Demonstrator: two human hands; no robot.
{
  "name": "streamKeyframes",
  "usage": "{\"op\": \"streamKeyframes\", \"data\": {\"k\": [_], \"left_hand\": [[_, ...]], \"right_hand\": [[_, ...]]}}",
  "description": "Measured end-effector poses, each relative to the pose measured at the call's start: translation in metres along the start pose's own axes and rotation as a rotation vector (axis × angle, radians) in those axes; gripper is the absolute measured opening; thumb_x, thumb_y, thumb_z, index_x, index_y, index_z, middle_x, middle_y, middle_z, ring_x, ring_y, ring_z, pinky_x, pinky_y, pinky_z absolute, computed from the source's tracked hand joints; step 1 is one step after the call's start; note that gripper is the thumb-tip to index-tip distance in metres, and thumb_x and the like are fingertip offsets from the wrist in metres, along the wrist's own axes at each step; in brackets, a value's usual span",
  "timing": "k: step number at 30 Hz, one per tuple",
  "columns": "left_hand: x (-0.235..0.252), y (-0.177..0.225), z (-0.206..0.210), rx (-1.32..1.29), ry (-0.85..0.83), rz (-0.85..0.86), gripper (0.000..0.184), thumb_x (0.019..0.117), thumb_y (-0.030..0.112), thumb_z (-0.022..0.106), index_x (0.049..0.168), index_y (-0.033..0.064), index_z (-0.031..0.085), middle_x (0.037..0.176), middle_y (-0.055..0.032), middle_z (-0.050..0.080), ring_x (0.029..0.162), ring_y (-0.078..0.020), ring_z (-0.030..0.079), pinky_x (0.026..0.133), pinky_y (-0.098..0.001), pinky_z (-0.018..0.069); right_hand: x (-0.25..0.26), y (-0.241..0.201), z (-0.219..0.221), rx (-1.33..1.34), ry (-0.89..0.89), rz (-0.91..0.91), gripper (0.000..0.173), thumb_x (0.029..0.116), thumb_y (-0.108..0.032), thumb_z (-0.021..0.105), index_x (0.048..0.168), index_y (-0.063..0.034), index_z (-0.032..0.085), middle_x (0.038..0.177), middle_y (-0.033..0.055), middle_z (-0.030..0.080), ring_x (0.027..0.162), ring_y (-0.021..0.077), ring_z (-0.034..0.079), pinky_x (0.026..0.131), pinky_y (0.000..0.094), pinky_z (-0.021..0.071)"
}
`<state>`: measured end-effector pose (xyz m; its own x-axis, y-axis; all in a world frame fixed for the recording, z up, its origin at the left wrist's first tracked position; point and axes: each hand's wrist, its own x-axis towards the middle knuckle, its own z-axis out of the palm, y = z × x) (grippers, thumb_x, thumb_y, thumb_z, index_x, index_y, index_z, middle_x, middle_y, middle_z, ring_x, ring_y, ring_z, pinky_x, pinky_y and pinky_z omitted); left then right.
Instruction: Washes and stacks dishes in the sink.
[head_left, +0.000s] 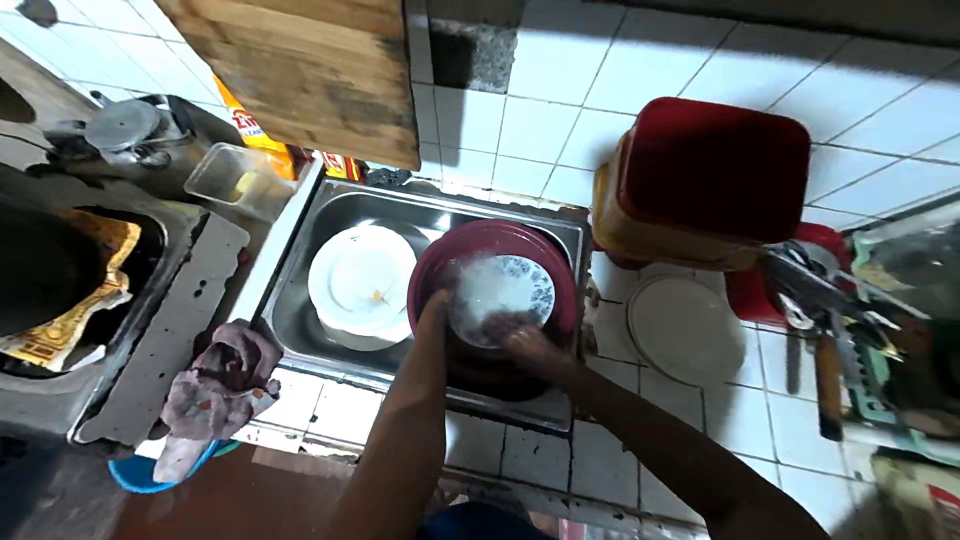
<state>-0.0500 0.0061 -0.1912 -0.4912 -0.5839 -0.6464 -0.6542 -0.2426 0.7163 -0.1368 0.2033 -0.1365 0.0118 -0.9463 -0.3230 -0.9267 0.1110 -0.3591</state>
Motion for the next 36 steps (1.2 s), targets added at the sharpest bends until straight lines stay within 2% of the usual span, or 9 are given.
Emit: {"op": "streamKeyframes", "data": {"k": [4, 10, 15, 18, 23, 26, 29, 34, 36], "left_hand": [[0.013, -0.006, -0.003, 0.001, 0.018, 0.073, 0.039, 0.1106, 0.016, 0.044, 0.142, -0.0067, 0.050, 0.141, -0.0249, 0.055, 0.127, -0.0296, 0.056, 0.109, -0.0438, 0.0438], [0.030, -0.011, 0.064, -0.570, 0.551, 0.151, 0.038, 0.1094, 0.018, 0.048, 0.136, -0.0086, 0.054, 0.130, -0.0281, 0.061, 0.116, -0.0352, 0.062, 0.102, -0.0484, 0.0499], [-0.002, 0.024, 0.106, -1.269, 0.163, 0.201, 0.035, 0.1127, 0.025, 0.030, 0.121, 0.0048, 0.056, 0.103, -0.0079, 0.067, 0.090, -0.0175, 0.065, 0.080, -0.0364, 0.0565], [-0.047, 0.039, 0.109, -0.982, 0.076, 0.399, 0.061, 0.1134, 0.041, 0.017, 0.132, 0.0012, 0.059, 0.125, -0.0101, 0.070, 0.114, -0.0187, 0.067, 0.099, -0.0399, 0.0533], [-0.143, 0.042, 0.135, -0.472, -0.047, 0.844, 0.069, 0.1096, 0.051, 0.015, 0.157, 0.0084, 0.041, 0.164, -0.0063, 0.038, 0.153, -0.0187, 0.031, 0.126, -0.0402, 0.0250], [-0.125, 0.050, 0.114, -0.183, 0.016, 0.917, 0.068, 0.1096, 0.051, 0.020, 0.157, 0.0062, 0.041, 0.166, -0.0088, 0.035, 0.156, -0.0252, 0.023, 0.128, -0.0473, 0.0183], [-0.112, 0.051, 0.093, -0.280, -0.036, 0.704, 0.057, 0.1118, 0.047, 0.025, 0.160, 0.0183, 0.037, 0.163, -0.0024, 0.039, 0.148, -0.0160, 0.039, 0.121, -0.0435, 0.0338], [-0.171, 0.041, 0.118, -0.131, 0.103, 0.888, 0.068, 0.1091, 0.053, 0.015, 0.160, 0.0128, 0.037, 0.168, -0.0027, 0.031, 0.158, -0.0239, 0.018, 0.128, -0.0478, 0.0139], [-0.152, 0.043, 0.105, 0.006, 0.225, 0.944, 0.062, 0.1103, 0.046, 0.022, 0.159, 0.0102, 0.038, 0.168, -0.0074, 0.030, 0.158, -0.0296, 0.017, 0.127, -0.0560, 0.0105]], "right_hand": [[-0.033, -0.010, -0.050, -0.058, 0.243, 0.028, 0.027, 0.1008, 0.002, 0.049, 0.120, 0.0010, 0.068, 0.116, 0.0229, 0.071, 0.108, 0.0416, 0.070, 0.094, 0.0561, 0.0547], [-0.067, -0.035, -0.093, 0.590, 0.661, 0.443, 0.031, 0.1046, -0.020, 0.058, 0.127, 0.0003, 0.066, 0.102, 0.0210, 0.072, 0.097, 0.0332, 0.071, 0.091, 0.0539, 0.0550], [-0.064, -0.024, -0.069, 0.913, 1.009, 0.570, 0.028, 0.1068, -0.018, 0.053, 0.117, 0.0022, 0.070, 0.101, 0.0156, 0.071, 0.096, 0.0205, 0.067, 0.092, 0.0435, 0.0531], [-0.068, -0.024, -0.080, 0.970, 1.017, 0.596, 0.033, 0.1091, -0.022, 0.049, 0.128, -0.0006, 0.067, 0.118, 0.0151, 0.070, 0.108, 0.0200, 0.066, 0.098, 0.0446, 0.0520], [-0.056, -0.035, -0.079, 0.965, 0.897, 0.668, 0.028, 0.1074, -0.018, 0.051, 0.114, -0.0008, 0.072, 0.106, 0.0172, 0.071, 0.103, 0.0269, 0.067, 0.095, 0.0511, 0.0514], [-0.063, -0.055, -0.076, 0.993, 0.886, 0.656, 0.027, 0.1059, -0.011, 0.051, 0.120, 0.0023, 0.071, 0.109, 0.0193, 0.072, 0.107, 0.0269, 0.067, 0.098, 0.0474, 0.0506], [-0.068, -0.071, -0.081, 0.973, 0.839, 0.621, 0.026, 0.1072, -0.015, 0.051, 0.114, 0.0023, 0.069, 0.102, 0.0185, 0.070, 0.098, 0.0273, 0.067, 0.093, 0.0475, 0.0529], [-0.067, -0.055, -0.079, 1.070, 0.816, 0.610, 0.029, 0.1065, -0.012, 0.050, 0.126, 0.0007, 0.067, 0.120, 0.0203, 0.068, 0.114, 0.0296, 0.064, 0.101, 0.0503, 0.0498], [-0.071, -0.059, -0.073, 1.121, 0.826, 0.570, 0.023, 0.1059, -0.011, 0.052, 0.116, 0.0016, 0.069, 0.110, 0.0185, 0.068, 0.104, 0.0267, 0.064, 0.093, 0.0481, 0.0518]]}}
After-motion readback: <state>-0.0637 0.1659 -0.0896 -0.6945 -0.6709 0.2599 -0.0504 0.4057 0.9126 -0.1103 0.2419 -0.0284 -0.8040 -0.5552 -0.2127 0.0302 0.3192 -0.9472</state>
